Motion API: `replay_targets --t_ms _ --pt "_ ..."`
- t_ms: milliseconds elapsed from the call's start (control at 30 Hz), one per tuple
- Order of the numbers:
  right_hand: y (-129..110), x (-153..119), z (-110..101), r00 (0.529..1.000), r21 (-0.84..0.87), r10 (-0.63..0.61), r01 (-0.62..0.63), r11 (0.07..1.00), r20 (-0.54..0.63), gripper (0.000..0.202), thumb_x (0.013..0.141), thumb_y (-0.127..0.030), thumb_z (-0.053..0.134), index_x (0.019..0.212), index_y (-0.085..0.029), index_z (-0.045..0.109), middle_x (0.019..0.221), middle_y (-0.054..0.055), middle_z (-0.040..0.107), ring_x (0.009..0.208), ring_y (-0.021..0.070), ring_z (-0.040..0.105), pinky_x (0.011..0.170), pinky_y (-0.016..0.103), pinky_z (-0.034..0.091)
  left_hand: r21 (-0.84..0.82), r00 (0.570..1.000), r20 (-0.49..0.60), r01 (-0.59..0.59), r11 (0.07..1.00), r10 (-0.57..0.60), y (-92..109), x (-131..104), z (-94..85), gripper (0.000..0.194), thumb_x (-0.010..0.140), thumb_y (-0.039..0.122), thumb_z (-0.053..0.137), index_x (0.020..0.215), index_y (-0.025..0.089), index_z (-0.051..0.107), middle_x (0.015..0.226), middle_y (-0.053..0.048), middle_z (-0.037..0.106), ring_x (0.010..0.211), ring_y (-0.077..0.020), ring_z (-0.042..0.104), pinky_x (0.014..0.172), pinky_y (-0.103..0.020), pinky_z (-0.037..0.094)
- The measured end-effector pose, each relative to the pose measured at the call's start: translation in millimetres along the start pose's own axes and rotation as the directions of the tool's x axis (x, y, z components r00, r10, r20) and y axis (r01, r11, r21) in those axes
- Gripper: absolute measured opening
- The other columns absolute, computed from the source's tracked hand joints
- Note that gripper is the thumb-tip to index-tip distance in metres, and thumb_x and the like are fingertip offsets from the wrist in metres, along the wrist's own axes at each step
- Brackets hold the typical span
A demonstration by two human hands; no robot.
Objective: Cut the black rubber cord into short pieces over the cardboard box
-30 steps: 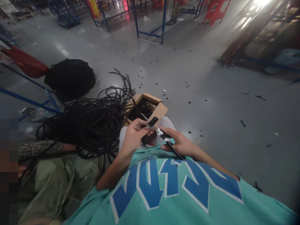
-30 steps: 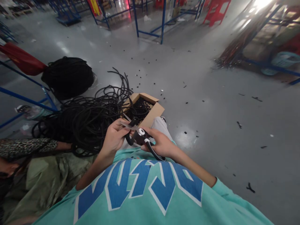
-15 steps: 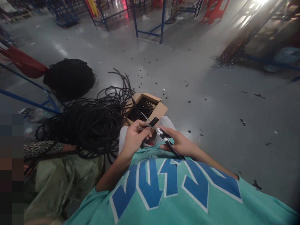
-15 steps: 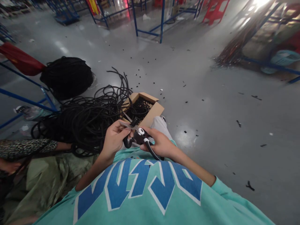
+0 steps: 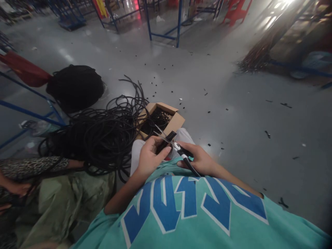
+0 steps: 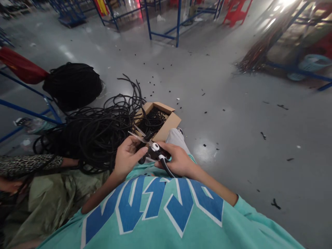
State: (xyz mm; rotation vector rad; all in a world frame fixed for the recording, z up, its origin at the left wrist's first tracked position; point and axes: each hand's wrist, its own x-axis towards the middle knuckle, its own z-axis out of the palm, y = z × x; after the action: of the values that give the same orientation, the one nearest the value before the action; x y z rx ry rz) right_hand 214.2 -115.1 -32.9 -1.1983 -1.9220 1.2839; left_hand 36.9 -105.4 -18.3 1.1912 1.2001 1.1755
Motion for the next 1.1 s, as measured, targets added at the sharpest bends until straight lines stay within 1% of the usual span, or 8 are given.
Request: replay_targets --t_ms 300,500,567,633,700,767,967,1100 --pt "-0.1 -3.8 3.9 0.998 0.092 0.063 -0.061 0.994 -0.019 0.046 0.067 -0.031 0.064 0.112 -0.019 0.061 0.09 0.003 0.069 0.079 0.0217 0.062 0.07 0.031 0.049 -0.046 0.995 0.008 0.102 0.994 -0.102 -2.8 0.1 -1.4 0.023 0.061 0.025 0.071 0.072 0.015 0.054 0.055 0.003 0.058 0.05 -0.0089 0.055 0.049 -0.02 0.044" --pt "3.9 -1.4 3.1 0.997 0.227 0.06 -0.07 0.971 0.052 0.043 0.067 -0.029 0.064 0.109 -0.018 0.063 0.092 0.003 0.067 0.084 0.0222 0.062 0.076 0.032 0.047 -0.272 0.964 0.21 0.217 0.938 -0.163 -7.2 13.3 -9.6 0.044 0.054 0.026 0.076 0.086 0.018 0.048 0.062 0.005 0.057 0.039 -0.0057 0.05 0.037 -0.016 0.037" --pt "4.4 0.5 1.8 0.991 0.314 0.041 -0.079 0.946 0.124 0.043 0.067 -0.033 0.065 0.108 -0.017 0.063 0.091 0.003 0.066 0.085 0.0227 0.061 0.076 0.033 0.047 -0.275 0.902 0.388 0.308 0.911 -0.188 -8.5 20.7 -16.8 0.063 0.052 0.027 0.077 0.106 0.023 0.046 0.063 0.005 0.059 0.035 -0.0055 0.048 0.034 -0.015 0.035" --pt "4.8 2.2 1.0 0.975 0.417 0.015 -0.109 0.902 0.223 0.045 0.067 -0.039 0.066 0.106 -0.017 0.064 0.086 0.003 0.066 0.081 0.0224 0.06 0.072 0.033 0.047 -0.203 0.788 0.575 0.395 0.896 -0.217 -11.1 28.2 -25.3 0.077 0.053 0.029 0.077 0.12 0.026 0.04 0.058 0.005 0.059 0.032 -0.006 0.046 0.033 -0.015 0.034" --pt "5.8 3.5 1.1 0.955 0.501 -0.009 -0.149 0.852 0.298 0.047 0.065 -0.045 0.067 0.103 -0.017 0.065 0.081 0.002 0.065 0.074 0.0206 0.06 0.066 0.031 0.047 -0.131 0.684 0.694 0.429 0.894 -0.227 -13.9 35.1 -32.6 0.073 0.054 0.031 0.077 0.12 0.025 0.044 0.054 0.003 0.059 0.03 -0.0064 0.045 0.032 -0.015 0.033" --pt "7.7 4.2 1.6 0.949 0.534 -0.007 -0.172 0.828 0.316 0.046 0.063 -0.046 0.068 0.099 -0.017 0.067 0.074 0.001 0.062 0.066 0.0172 0.057 0.06 0.028 0.045 -0.093 0.64 0.739 0.408 0.908 -0.212 -15.2 41.0 -36.7 0.057 0.055 0.032 0.076 0.106 0.021 0.055 0.053 0.001 0.06 0.03 -0.007 0.045 0.031 -0.016 0.033" --pt "15.0 1.5 3.2 0.949 0.507 0.085 -0.236 0.829 0.302 0.043 0.06 -0.046 0.07 0.092 -0.016 0.068 0.055 -0.004 0.047 0.045 0.0074 0.04 0.041 0.02 0.029 0.014 0.629 0.735 0.358 0.933 -0.252 -9.5 50.3 -40.4 0.045 0.056 0.026 0.076 0.096 0.016 0.059 0.066 -0.005 0.065 0.039 -0.0093 0.052 0.037 -0.019 0.041" --pt "18.0 -1.1 2.3 0.937 0.523 0.187 -0.322 0.789 0.295 0.046 0.061 -0.046 0.069 0.095 -0.014 0.065 0.043 -0.007 0.039 0.034 0.0062 0.033 0.035 0.02 0.023 -0.026 0.733 0.644 0.309 0.951 -0.22 -9.0 52.0 -53.5 0.048 0.057 0.025 0.075 0.1 0.015 0.056 0.065 -0.005 0.065 0.038 -0.0088 0.052 0.036 -0.018 0.04"
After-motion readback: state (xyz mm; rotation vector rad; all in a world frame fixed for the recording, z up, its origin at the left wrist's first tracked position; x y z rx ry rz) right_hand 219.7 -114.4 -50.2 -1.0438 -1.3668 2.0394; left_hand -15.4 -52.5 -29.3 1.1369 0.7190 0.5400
